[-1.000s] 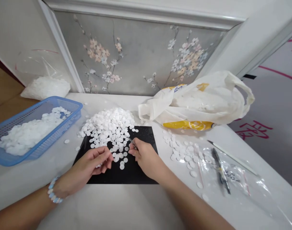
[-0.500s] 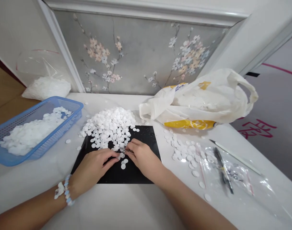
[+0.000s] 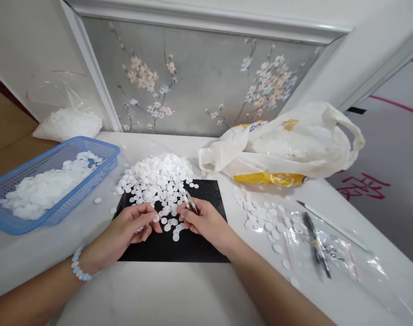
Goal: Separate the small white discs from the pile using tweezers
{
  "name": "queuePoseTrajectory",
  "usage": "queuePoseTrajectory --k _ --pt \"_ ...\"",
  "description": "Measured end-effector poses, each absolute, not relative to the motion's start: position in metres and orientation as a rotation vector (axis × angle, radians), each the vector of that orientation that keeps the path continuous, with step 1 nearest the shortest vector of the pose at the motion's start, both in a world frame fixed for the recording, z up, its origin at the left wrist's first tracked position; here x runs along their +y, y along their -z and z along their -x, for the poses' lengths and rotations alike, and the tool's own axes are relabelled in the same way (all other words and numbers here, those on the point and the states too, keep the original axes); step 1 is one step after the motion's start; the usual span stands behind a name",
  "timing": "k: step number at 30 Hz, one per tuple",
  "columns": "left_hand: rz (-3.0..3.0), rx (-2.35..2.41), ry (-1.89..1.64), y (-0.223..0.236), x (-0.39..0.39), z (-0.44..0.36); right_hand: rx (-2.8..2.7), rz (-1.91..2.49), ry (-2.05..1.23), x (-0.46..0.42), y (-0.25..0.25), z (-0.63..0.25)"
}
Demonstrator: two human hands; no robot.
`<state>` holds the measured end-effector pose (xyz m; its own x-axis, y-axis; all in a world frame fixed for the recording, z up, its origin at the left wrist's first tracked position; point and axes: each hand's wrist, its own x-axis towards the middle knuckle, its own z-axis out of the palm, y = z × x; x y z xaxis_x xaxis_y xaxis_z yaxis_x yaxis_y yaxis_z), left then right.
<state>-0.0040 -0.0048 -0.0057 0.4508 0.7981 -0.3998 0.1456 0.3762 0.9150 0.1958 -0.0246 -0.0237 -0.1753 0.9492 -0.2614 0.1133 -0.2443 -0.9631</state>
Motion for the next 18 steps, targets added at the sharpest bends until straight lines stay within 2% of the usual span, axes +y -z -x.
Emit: queuePoseTrajectory --k 4,8,13,18 --pt "-1.064 0.947 -0.588 0.002 -0.006 0.005 -1.62 1.481 -1.15 -0.026 0.03 -0.191" --pt "-1.346 1.063 -0.585 0.006 -0.005 0.005 -1.869 1.474 -0.901 -0.027 0.032 -0.184" --pt "-2.117 1.264 -0.399 0.014 -0.009 0.0 -1.815 1.506 -0.898 -0.026 0.03 -0.188" --pt "-2.35 1.232 -0.305 0.018 -0.014 -0.002 -1.675 1.566 -1.037 -0.025 0.028 -0.198"
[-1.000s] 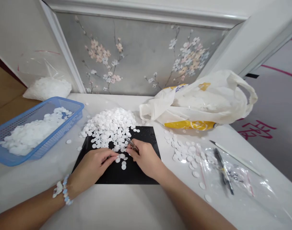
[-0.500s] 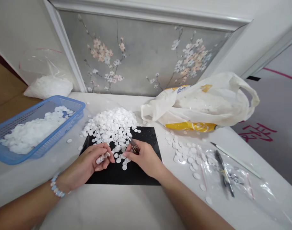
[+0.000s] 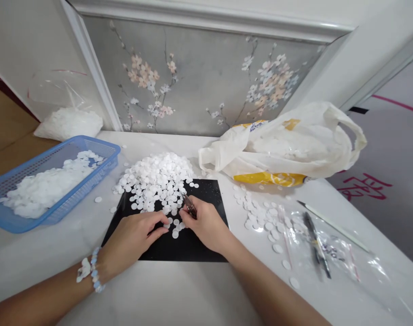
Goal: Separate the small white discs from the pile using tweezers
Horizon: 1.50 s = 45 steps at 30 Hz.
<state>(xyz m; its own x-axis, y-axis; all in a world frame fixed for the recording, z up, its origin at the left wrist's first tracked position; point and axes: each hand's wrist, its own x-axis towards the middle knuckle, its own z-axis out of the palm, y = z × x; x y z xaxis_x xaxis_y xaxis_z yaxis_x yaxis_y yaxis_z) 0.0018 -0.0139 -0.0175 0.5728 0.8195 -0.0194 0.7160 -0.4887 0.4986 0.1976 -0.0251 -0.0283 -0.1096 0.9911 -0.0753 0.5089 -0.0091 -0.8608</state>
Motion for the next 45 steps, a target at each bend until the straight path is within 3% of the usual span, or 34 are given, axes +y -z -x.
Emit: queuePoseTrajectory --k 4,9,18,25,29,33,36,45 --pt "-2.329 1.285 -0.305 0.018 -0.012 0.0 -1.706 1.553 -1.072 -0.026 0.028 -0.199" --pt "-2.178 1.279 -0.372 0.017 -0.009 0.001 -1.966 1.473 -0.866 -0.028 0.028 -0.191" --pt "-1.087 0.923 -0.608 0.003 -0.005 0.004 -2.285 1.341 -0.558 -0.029 0.029 -0.194" --pt "-1.084 0.969 -0.541 0.003 -0.01 0.005 -2.429 1.209 -0.438 -0.031 0.032 -0.196" --pt "-1.363 1.078 -0.554 0.008 -0.011 0.003 -2.114 1.347 -0.618 -0.029 0.033 -0.194" --pt "-1.498 1.106 -0.544 0.012 -0.014 0.0 -1.674 1.523 -1.033 -0.033 0.029 -0.19" --pt "-1.43 1.055 -0.557 0.011 -0.018 -0.003 -1.471 1.493 -1.323 -0.038 0.026 -0.186" --pt "-1.104 0.958 -0.54 0.01 -0.021 -0.006 -1.141 1.308 -1.682 -0.044 0.011 -0.176"
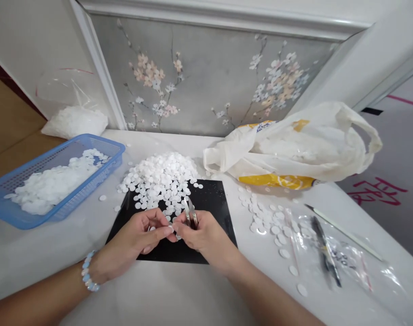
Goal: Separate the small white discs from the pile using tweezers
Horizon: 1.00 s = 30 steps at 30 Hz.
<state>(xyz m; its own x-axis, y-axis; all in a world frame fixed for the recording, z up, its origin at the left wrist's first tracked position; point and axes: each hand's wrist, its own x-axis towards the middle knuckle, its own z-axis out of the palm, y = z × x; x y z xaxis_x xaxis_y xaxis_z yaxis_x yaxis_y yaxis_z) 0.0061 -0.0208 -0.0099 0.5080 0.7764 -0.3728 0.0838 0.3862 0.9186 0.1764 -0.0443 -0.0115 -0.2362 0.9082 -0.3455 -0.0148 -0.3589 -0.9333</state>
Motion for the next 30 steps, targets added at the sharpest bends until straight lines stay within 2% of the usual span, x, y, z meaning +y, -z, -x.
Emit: queuePoseTrajectory --k 7,12,17,26,30 --pt "-0.892 0.861 -0.525 0.007 -0.018 -0.003 -1.118 1.244 -1.628 -0.044 0.017 -0.188" --pt "-1.138 0.892 -0.608 0.01 -0.017 -0.001 -1.168 1.332 -1.547 -0.048 0.01 -0.192" --pt "-1.36 0.932 -0.64 0.008 -0.019 0.001 -1.101 1.317 -1.639 -0.054 0.01 -0.196" --pt "-1.378 0.888 -0.692 0.003 -0.02 -0.002 -1.245 1.307 -1.607 -0.053 0.009 -0.197" --pt "-1.267 0.941 -0.584 0.004 -0.021 -0.001 -1.418 1.461 -1.35 -0.057 0.01 -0.195"
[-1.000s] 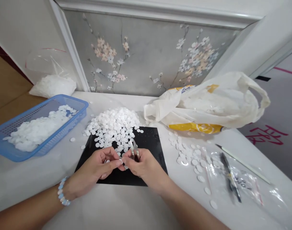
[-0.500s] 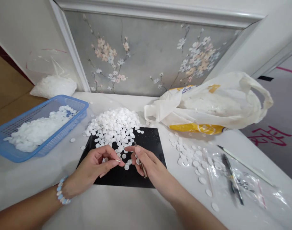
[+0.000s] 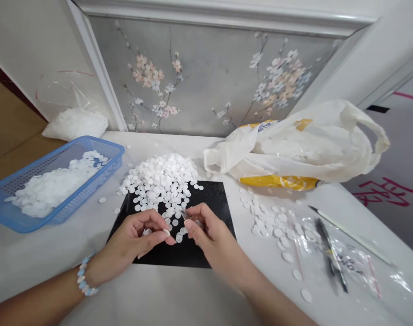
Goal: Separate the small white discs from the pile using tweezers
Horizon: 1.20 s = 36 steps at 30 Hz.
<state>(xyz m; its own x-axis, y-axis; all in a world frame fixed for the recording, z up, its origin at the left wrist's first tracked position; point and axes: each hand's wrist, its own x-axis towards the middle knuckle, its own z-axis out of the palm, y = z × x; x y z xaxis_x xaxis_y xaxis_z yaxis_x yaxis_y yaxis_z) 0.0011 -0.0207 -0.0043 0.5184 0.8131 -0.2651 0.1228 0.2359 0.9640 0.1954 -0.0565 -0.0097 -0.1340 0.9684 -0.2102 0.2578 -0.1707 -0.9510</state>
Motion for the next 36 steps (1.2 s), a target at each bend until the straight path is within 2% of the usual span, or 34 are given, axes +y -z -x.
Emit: queuePoseTrajectory --k 3,10,13,15,19,22,24,26,30,36 --pt "-1.17 0.945 -0.575 0.008 -0.02 -0.001 -1.55 1.562 -1.174 -0.057 0.011 -0.196" --pt "-1.26 0.984 -0.523 0.014 -0.019 -0.005 -1.518 1.468 -1.336 -0.055 0.01 -0.182" --pt "-1.429 0.987 -0.513 0.014 -0.02 -0.006 -1.588 1.451 -1.297 -0.053 0.007 -0.184" --pt "-1.53 1.032 -0.533 0.012 -0.021 -0.005 -1.699 1.58 -1.136 -0.049 0.005 -0.202" --pt "-1.75 1.213 -0.575 0.009 -0.02 -0.001 -1.839 2.118 -0.558 -0.041 0.006 -0.271" --pt "-1.978 1.254 -0.513 0.012 -0.021 -0.002 -1.898 2.327 -0.482 -0.037 0.008 -0.302" --pt "-2.118 1.239 -0.448 0.017 -0.022 -0.004 -1.913 2.27 -0.366 -0.037 0.007 -0.298" --pt "-2.223 1.221 -0.392 0.021 -0.023 -0.007 -1.93 2.099 -0.455 -0.039 0.006 -0.276" --pt "-2.385 1.155 -0.318 0.024 -0.023 -0.01 -1.973 1.674 -0.897 -0.04 0.011 -0.222" --pt "-2.524 1.082 -0.275 0.024 -0.021 -0.009 -2.037 1.553 -0.874 -0.033 0.025 -0.197"
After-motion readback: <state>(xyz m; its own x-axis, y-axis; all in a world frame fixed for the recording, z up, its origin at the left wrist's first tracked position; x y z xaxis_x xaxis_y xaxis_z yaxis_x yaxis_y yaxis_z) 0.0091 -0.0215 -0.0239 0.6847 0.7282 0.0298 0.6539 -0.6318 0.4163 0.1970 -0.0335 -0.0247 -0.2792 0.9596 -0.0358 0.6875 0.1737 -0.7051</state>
